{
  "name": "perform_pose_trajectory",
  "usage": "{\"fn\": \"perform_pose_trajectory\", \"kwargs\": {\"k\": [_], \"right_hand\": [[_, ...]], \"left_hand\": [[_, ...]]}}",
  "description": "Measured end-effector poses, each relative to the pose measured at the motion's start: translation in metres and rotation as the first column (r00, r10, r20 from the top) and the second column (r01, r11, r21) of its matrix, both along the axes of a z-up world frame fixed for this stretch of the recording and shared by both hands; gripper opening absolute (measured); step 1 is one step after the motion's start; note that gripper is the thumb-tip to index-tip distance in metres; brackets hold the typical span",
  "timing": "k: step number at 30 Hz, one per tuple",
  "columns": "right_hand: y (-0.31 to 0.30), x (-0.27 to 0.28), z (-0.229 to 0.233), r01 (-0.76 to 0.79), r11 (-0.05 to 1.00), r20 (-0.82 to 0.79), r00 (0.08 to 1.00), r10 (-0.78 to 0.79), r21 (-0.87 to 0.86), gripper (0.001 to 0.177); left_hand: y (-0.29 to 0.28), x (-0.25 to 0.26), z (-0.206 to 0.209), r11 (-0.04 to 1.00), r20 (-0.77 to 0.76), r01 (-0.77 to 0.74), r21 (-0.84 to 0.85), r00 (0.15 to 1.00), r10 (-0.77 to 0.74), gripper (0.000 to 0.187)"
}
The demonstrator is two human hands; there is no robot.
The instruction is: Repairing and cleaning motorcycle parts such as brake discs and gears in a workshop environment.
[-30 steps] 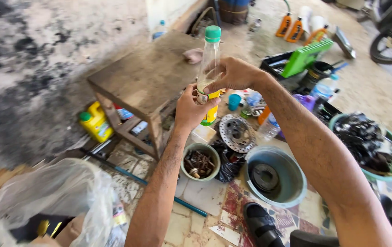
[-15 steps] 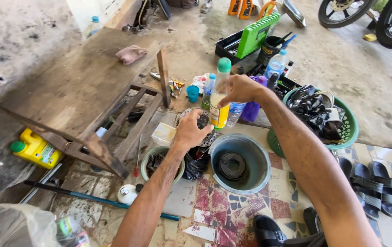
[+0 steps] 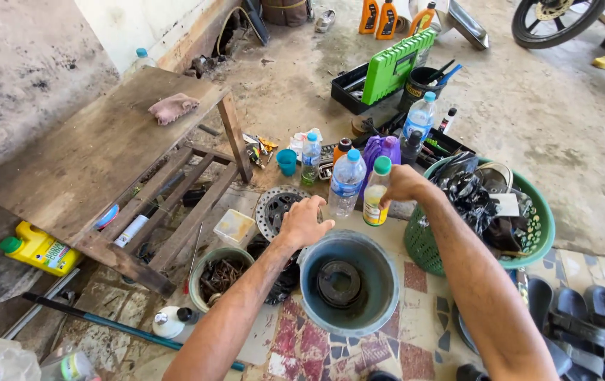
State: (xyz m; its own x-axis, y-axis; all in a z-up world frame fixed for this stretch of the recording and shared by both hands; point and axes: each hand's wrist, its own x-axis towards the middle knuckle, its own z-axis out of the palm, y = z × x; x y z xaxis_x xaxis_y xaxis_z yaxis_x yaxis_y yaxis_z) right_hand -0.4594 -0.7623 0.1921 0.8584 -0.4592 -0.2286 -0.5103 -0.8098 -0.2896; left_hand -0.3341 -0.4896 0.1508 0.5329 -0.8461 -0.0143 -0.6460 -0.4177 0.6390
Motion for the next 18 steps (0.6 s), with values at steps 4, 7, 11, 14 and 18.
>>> {"fn": "perform_pose_trajectory", "kwargs": {"k": [4, 7, 11, 14, 18], "right_hand": [[-0.029, -0.009, -0.030, 0.100, 0.994, -0.057, 0.993, -0.102, -0.032, 0.061], [-0.045, -0.014, -0.053, 0.193, 0.981, -0.046, 0.980, -0.193, -0.003, 0.061], [-0.046, -0.013, -0.061, 0.377, 0.921, 0.017, 0.925, -0.380, 0.102, 0.073], [-0.031, -0.006, -0.048, 0.452, 0.886, 0.037, 0.888, -0.457, 0.100, 0.075], [-0.024, 0.003, -0.058, 0.543, 0.827, 0.091, 0.825, -0.558, 0.149, 0.073]], "left_hand": [[-0.029, -0.008, -0.001, 0.996, 0.053, 0.032, 0.081, 0.998, -0.037, 0.063], [-0.047, -0.013, -0.003, 0.987, 0.101, 0.065, 0.150, 0.992, -0.081, 0.063], [-0.068, -0.020, -0.003, 0.973, 0.152, 0.065, 0.224, 0.983, -0.101, 0.063], [-0.087, -0.021, -0.007, 0.967, 0.186, 0.039, 0.250, 0.979, -0.087, 0.063], [-0.106, -0.020, -0.014, 0.973, 0.234, 0.021, 0.228, 0.969, -0.076, 0.062]]}}
